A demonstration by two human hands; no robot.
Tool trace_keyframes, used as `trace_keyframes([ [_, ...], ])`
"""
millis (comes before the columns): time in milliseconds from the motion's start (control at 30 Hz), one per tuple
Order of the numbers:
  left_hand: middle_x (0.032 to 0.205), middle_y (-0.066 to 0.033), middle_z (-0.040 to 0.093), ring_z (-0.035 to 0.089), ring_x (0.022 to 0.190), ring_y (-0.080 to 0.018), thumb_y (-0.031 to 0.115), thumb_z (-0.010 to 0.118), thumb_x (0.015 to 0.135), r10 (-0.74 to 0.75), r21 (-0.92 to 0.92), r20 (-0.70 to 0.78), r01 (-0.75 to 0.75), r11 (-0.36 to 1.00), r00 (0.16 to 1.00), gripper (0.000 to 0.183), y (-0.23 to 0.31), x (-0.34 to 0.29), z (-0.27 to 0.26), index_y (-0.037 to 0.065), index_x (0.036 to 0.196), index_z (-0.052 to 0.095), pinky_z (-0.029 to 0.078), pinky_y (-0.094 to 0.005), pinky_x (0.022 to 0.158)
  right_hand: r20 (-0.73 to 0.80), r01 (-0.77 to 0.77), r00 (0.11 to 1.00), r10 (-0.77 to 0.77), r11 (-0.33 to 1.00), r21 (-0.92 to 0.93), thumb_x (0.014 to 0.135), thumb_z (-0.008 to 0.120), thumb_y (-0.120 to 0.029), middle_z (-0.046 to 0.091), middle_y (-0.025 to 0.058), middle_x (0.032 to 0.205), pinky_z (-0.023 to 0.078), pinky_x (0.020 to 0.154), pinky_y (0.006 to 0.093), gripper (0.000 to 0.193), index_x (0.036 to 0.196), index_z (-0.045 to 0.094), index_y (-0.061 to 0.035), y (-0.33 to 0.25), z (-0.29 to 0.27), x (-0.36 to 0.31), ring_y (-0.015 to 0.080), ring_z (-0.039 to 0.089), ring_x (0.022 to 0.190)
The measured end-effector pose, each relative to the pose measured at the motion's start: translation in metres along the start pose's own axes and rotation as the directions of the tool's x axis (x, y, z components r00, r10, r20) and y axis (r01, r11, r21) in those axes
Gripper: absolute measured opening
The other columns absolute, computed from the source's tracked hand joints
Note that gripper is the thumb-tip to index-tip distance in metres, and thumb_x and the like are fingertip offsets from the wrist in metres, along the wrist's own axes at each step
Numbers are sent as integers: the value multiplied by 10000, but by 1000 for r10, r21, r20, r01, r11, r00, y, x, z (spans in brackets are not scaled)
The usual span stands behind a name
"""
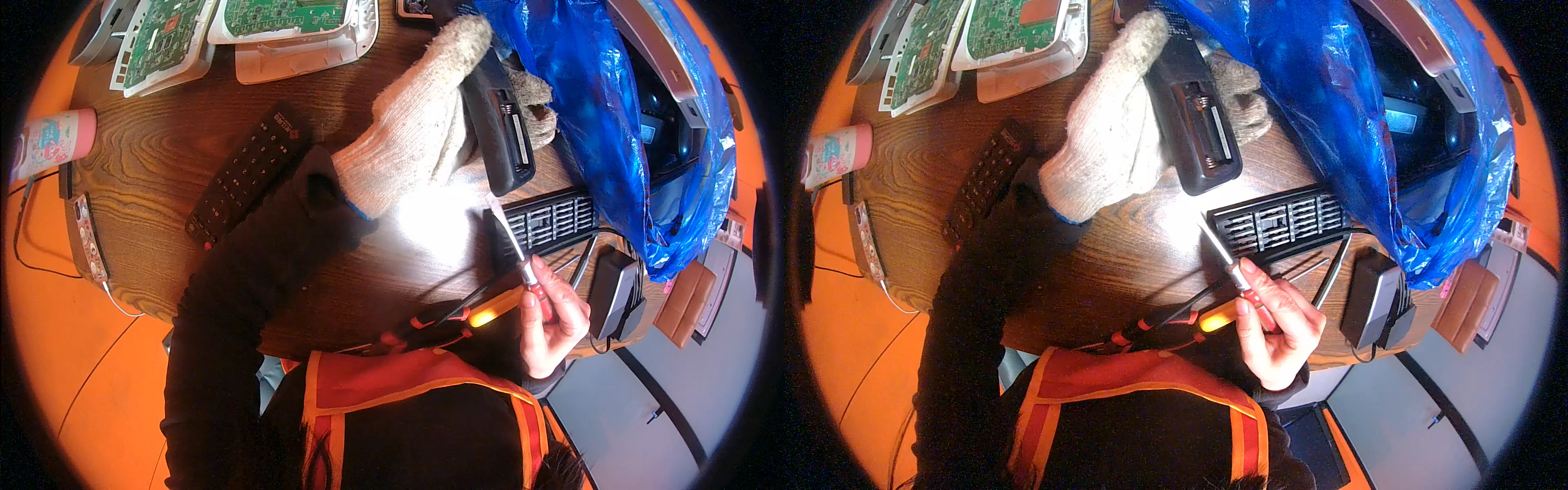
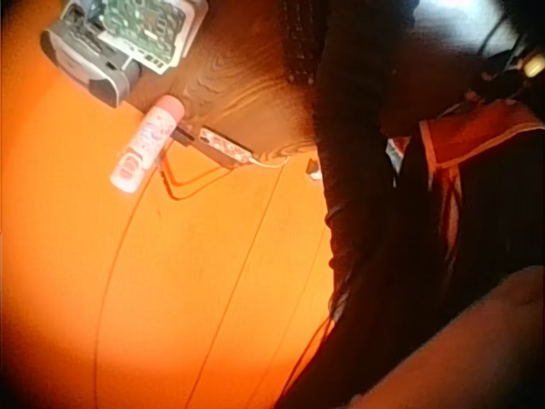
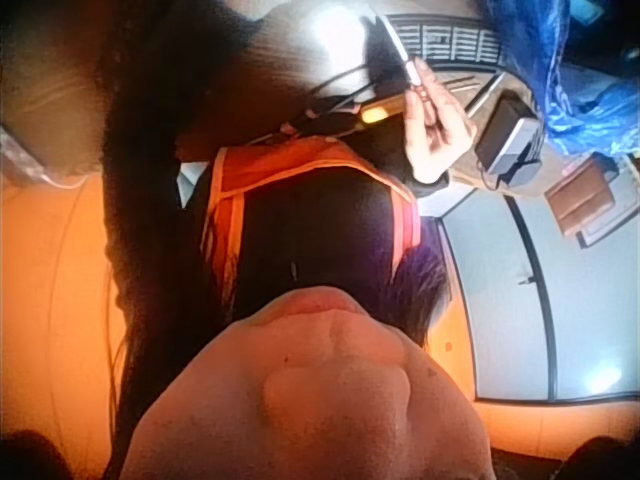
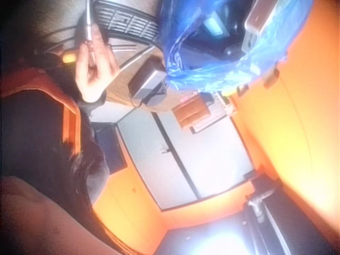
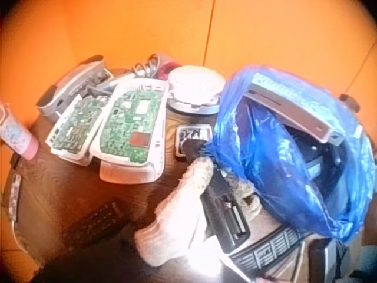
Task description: The person disassembles several remote controls on a workbench using a screwdriver and pliers. They remove battery covers, unscrew casings, and separate internal components. The person handles multiple remotes one at a time, placing parts on the table.
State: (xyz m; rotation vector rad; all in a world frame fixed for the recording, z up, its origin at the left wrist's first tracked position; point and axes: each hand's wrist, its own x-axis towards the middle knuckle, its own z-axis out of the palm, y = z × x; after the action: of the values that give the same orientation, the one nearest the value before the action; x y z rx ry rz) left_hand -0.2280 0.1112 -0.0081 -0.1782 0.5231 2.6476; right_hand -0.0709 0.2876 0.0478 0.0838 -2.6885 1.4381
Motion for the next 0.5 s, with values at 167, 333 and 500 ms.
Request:
trace_keyframes([
  [167, 916, -103, 620, 638, 880, -255, 257, 538, 949, -24, -26, 121, 28, 999, 992, 254, -6, 3, 6, 67, 1113, 580, 531, -393, 845, -57, -22, 998, 24, 999, 38, 752, 652, 12, 665, 107, 773, 392, 533, 183, 340, 1090, 653, 46, 4, -1, -4, 78, 516, 567],
  [333, 923, -135, 624, 648, 859, -280, 262, 554, 941, 15, -106, 81, -6, 994, 997, 249, -4, 2, 5, 46, 1066, 571, 541, -448, 821, -98, -165, 978, 183, 972, 166, 786, 659, -54, 693, 152, 876, 464, 556, 209, 313, 1084, 653, 45, 5, -6, -12, 101, 597, 594],
  [500, 901, -134, 634, 656, 816, -278, 307, 573, 928, -31, -108, 87, 40, 993, 996, 274, -2, 3, 3, 47, 1013, 567, 562, -432, 759, -135, -170, 966, 222, 932, 319, 812, 646, -83, 691, 147, 884, 461, 523, 208, 316, 1101, 645, 45, 4, -5, -13, 107, 600, 563],
])
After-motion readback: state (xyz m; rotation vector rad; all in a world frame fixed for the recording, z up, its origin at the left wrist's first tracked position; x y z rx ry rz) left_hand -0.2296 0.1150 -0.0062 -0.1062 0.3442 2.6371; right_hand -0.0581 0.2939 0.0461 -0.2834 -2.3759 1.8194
